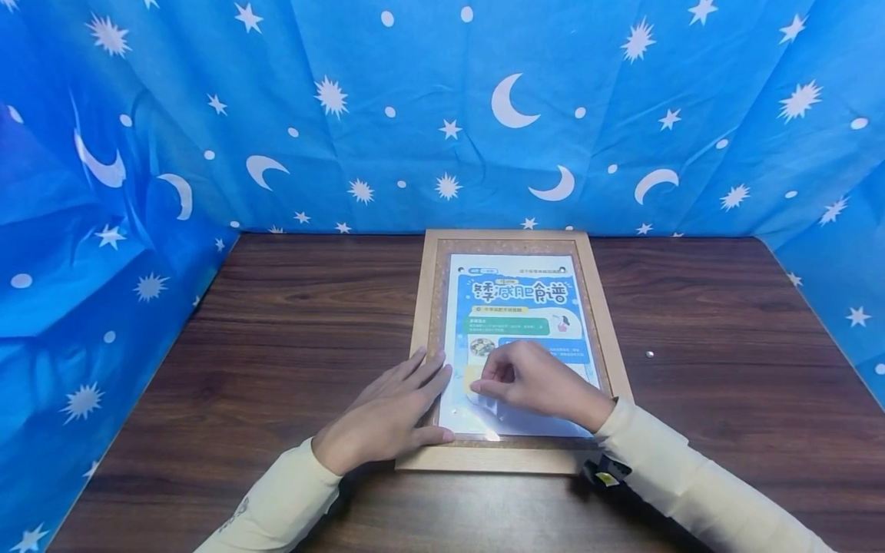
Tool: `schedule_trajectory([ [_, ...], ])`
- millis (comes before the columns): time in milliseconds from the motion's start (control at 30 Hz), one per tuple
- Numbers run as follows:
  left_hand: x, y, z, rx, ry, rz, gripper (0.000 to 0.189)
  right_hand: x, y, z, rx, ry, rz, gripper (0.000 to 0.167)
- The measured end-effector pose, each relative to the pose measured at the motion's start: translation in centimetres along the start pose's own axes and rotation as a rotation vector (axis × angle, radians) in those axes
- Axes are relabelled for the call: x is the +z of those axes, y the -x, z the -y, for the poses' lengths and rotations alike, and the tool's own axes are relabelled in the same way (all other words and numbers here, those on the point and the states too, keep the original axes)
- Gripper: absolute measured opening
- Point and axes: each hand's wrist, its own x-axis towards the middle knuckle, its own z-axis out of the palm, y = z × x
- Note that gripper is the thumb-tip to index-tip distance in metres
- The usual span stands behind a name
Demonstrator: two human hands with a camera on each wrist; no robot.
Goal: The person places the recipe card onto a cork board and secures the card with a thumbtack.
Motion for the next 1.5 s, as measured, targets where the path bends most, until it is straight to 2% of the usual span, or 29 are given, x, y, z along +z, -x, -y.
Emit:
schedule_trajectory([
  [167, 0.0, 0.0, 0.0, 0.008, -0.001, 0.0, 0.085, 0.7, -0.6, 0.2, -0.035, -0.059, 0.023, 0.02],
  [333, -0.1, 0.0, 0.0, 0.005, 0.002, 0.005, 0.086, 1.2, -1.1, 0.3, -0.029, -0.172, 0.054, 0.013],
  [567, -0.1, 0.1, -0.1, -0.007, 0.01, 0.014, 0.086, 1.5, -1.5, 0.3, 0.074, -0.352, 0.09, 0.002],
  [767, -0.1, 0.0, -0.1, -0.011, 0.009, 0.015, 0.086, 2.0, -1.8, 0.1, 0.149, -0.503, 0.125, 0.005],
  [900, -0.1, 0.0, -0.1, -0.01, 0.01, 0.013, 0.086, 2.3, -1.9, -0.1, 0.175, -0.514, 0.148, 0.001],
  [1200, -0.2, 0.0, -0.1, 0.007, 0.006, -0.001, 0.085, 3.0, -2.0, 0.1, 0.19, -0.518, 0.208, 0.014],
  [1500, -0.2, 0.0, -0.1, 0.022, 0.005, -0.003, 0.083, 3.3, -2.7, 0.4, 0.207, -0.392, 0.208, 0.017],
])
